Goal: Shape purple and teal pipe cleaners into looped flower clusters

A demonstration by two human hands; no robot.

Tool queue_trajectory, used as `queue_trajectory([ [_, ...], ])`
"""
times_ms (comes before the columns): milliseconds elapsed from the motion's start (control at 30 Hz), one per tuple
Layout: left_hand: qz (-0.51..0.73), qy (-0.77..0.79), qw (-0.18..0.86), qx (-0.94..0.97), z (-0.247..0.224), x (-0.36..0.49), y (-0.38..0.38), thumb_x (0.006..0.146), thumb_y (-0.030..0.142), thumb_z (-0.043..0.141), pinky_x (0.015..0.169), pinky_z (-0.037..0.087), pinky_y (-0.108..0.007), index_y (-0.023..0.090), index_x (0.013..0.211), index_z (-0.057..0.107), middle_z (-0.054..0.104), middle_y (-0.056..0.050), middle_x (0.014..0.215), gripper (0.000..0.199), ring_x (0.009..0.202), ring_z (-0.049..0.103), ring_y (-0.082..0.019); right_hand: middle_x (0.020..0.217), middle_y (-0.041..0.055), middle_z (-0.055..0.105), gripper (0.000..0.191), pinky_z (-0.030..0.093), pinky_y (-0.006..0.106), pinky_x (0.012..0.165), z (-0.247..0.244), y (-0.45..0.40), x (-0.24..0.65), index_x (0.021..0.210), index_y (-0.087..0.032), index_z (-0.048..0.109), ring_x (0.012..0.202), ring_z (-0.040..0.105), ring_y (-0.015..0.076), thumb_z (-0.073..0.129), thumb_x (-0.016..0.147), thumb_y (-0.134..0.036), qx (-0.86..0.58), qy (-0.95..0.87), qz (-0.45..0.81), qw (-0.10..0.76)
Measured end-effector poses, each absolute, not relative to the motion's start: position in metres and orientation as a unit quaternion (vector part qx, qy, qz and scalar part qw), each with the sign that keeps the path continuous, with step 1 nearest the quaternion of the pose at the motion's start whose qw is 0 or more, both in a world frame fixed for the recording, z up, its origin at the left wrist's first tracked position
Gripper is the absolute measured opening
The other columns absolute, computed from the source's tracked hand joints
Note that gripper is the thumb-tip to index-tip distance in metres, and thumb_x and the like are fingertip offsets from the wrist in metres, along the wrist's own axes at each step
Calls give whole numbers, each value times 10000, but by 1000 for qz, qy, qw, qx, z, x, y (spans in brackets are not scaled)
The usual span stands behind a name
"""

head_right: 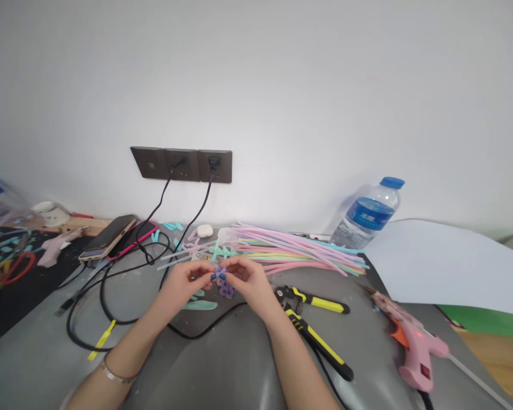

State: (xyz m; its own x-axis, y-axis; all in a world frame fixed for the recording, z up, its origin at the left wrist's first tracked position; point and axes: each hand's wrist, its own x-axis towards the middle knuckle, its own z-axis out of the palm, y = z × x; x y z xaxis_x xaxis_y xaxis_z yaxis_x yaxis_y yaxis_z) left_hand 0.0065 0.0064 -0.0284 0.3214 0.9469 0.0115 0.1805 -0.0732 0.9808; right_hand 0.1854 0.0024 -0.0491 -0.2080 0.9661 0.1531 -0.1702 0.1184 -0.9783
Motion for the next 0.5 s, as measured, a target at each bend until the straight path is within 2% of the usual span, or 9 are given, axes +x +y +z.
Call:
queue_trajectory([
  [233, 378, 451, 493, 641, -29, 10, 4, 756, 233, 576, 568, 521, -235, 159, 730, 634, 595, 1, 662, 97, 595, 579, -133, 759, 13, 654, 219, 504, 293, 664, -52, 4, 186, 797, -199, 651, 698, 618, 165, 758, 720, -373, -395, -537, 547, 507],
  [500, 369, 480, 382, 698, -24, 9, 2, 743, 148, 592, 640, 489, -229, 183, 732, 698, 711, -27, 736, 112, 691, 643, -168, 710, 9, 643, 121, 484, 300, 649, -54, 5, 187, 747, -190, 630, 660, 595, 168, 705, 696, -270, -447, -571, 513, 459],
])
